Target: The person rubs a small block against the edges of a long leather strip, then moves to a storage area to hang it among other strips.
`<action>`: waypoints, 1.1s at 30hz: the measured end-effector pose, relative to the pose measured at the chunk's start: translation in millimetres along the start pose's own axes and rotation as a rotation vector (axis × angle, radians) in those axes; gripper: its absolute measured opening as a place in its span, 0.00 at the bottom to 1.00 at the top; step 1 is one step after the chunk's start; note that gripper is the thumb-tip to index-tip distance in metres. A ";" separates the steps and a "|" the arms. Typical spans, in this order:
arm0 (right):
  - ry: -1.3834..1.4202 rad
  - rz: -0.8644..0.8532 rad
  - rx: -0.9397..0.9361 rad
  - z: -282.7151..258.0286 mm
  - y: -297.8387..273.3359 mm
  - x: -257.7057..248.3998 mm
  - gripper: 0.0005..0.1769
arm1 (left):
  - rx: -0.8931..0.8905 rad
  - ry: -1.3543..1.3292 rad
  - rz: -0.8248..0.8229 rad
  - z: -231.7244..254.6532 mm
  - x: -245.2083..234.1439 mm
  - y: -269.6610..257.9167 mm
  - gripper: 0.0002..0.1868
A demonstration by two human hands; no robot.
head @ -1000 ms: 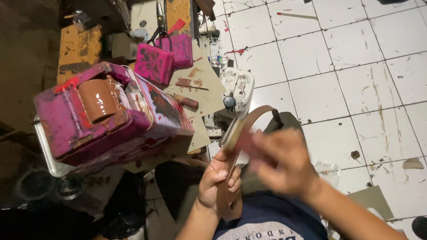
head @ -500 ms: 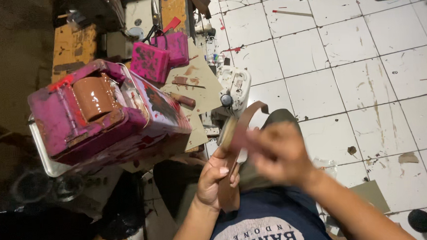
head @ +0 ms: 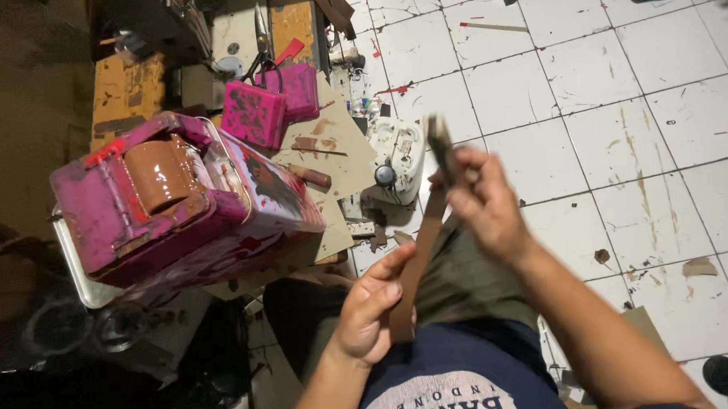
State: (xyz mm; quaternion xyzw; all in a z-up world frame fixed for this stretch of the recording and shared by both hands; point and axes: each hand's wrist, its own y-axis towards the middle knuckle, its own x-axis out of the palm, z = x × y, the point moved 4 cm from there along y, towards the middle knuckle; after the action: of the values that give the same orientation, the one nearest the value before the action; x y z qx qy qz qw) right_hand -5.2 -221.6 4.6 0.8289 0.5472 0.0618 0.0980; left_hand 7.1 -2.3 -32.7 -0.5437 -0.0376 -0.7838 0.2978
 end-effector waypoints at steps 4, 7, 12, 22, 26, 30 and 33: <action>-0.077 -0.056 0.121 -23.7 37.2 -19.0 0.22 | 0.024 0.171 0.016 5.4 -23.6 -9.3 0.27; -0.043 -0.099 0.285 -24.4 49.5 -15.8 0.22 | -0.014 0.192 -0.105 12.5 -8.3 -14.8 0.32; -0.142 0.080 0.324 -29.0 50.3 -6.0 0.29 | 0.032 -0.098 -0.212 16.8 2.7 -9.9 0.43; -0.479 0.179 -0.124 -26.0 -50.5 26.3 0.29 | 0.091 -0.242 -0.154 15.8 -6.9 2.4 0.45; -0.629 0.010 -0.725 -50.9 -69.6 45.8 0.22 | 0.064 -0.324 -0.119 4.7 -31.0 0.5 0.40; -0.638 0.203 -0.387 -6.5 -52.0 14.3 0.39 | 0.089 -0.339 -0.208 5.8 -14.0 3.5 0.44; -0.585 -0.042 -0.598 -42.8 -83.4 46.4 0.36 | 0.049 -0.380 -0.167 7.5 -3.4 1.4 0.51</action>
State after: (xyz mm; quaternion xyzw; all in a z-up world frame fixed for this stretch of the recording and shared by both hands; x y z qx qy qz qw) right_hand -70.5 -143.0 26.8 0.7352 0.4711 -0.0219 0.4868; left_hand 14.8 0.9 -33.0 -0.6693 -0.1568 -0.6880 0.2326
